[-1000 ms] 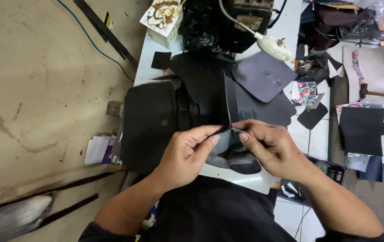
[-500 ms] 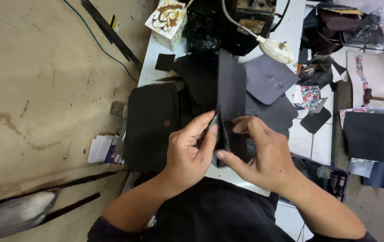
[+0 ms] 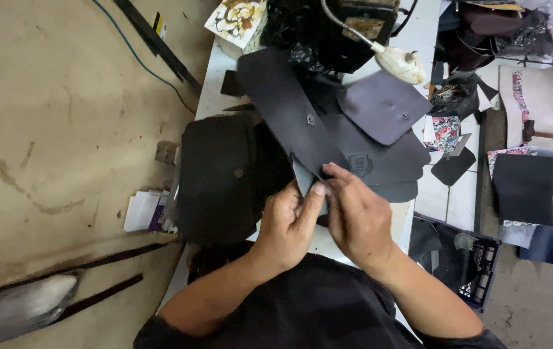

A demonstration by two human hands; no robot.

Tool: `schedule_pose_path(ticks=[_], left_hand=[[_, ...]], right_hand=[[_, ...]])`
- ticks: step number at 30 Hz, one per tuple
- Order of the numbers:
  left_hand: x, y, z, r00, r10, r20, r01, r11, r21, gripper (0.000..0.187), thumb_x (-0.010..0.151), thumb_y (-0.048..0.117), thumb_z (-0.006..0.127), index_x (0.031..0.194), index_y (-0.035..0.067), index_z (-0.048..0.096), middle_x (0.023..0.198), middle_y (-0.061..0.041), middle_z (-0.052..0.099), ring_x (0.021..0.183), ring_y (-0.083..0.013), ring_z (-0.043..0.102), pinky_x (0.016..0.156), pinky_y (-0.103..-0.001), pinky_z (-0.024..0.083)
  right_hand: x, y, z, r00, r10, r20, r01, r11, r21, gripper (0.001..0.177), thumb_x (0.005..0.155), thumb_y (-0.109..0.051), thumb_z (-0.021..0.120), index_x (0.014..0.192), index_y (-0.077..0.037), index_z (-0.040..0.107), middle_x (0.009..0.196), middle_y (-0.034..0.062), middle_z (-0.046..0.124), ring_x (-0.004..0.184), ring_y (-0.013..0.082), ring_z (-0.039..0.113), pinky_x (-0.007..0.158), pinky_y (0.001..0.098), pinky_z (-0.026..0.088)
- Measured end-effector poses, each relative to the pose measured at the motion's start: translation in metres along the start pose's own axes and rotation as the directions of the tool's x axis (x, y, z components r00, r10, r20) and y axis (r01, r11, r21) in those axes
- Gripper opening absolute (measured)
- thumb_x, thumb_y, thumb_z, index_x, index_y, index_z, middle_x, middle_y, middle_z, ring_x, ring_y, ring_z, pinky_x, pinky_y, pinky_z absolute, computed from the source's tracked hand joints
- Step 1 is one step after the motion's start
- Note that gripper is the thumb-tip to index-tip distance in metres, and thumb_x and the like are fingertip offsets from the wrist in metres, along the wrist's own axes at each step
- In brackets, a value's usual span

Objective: Peeling adhesive backing and inspecting pre-cut leather pieces in a workshop.

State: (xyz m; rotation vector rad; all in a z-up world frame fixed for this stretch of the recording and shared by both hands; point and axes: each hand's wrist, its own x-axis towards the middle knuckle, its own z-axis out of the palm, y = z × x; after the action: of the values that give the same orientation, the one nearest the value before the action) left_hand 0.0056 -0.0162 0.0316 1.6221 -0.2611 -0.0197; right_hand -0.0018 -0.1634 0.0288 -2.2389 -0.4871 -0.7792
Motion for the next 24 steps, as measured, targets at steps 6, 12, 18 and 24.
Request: schedule_pose_path(ticks=[6,12,18,24], left_hand=[[-0.001,-0.003,-0.011,0.990,0.013,0.138,-0.021,0.998,0.058,0.037,0.102,0.016,0.062,0.066,0.005,0.061,0.049,-0.011,0.060,0.051,-0.0073,0.050,0.042,-0.027,0.039],[0.000,0.007,-0.033,0.967,0.069,0.246,-0.056,0.997,-0.060,0.030,0.096,0.003,0.062,0.066,0.003,0.058,0.049,-0.011,0.050,0.058,-0.0082,0.043,0.045,-0.028,0.033],[0.002,0.010,-0.031,0.973,0.135,0.185,-0.135,0.991,-0.013,0.038,0.095,0.002,0.062,0.058,0.003,0.052,0.045,-0.013,0.047,0.045,-0.0154,0.041,0.044,-0.030,0.032],[0.010,0.042,-0.026,0.968,0.197,0.156,-0.203,0.979,0.020,0.037,0.095,0.007,0.063,0.059,0.002,0.057,0.047,-0.016,0.050,0.044,-0.0206,0.048,0.047,-0.032,0.040]], right_hand=[[0.002,0.013,-0.027,0.942,0.307,0.137,-0.326,0.931,0.161,0.005,0.094,0.003,0.067,0.097,0.001,0.071,0.093,0.0176,0.077,0.090,0.0444,0.074,0.073,0.0438,0.058],[0.008,0.049,-0.048,0.925,0.369,0.086,-0.378,0.912,0.159,0.011,0.104,-0.003,0.067,0.095,-0.004,0.073,0.076,0.0131,0.071,0.064,0.0256,0.063,0.070,0.0334,0.052],[0.036,-0.002,-0.044,0.936,0.173,0.308,-0.268,0.915,0.302,0.046,0.088,-0.026,0.071,0.123,0.003,0.066,0.124,0.0296,0.069,0.124,0.0521,0.062,0.102,0.0601,0.048],[0.025,-0.002,-0.033,0.948,0.204,0.245,-0.263,0.935,0.238,0.044,0.086,0.005,0.055,0.129,0.003,0.067,0.127,0.0276,0.069,0.125,0.0528,0.060,0.104,0.0610,0.047]])
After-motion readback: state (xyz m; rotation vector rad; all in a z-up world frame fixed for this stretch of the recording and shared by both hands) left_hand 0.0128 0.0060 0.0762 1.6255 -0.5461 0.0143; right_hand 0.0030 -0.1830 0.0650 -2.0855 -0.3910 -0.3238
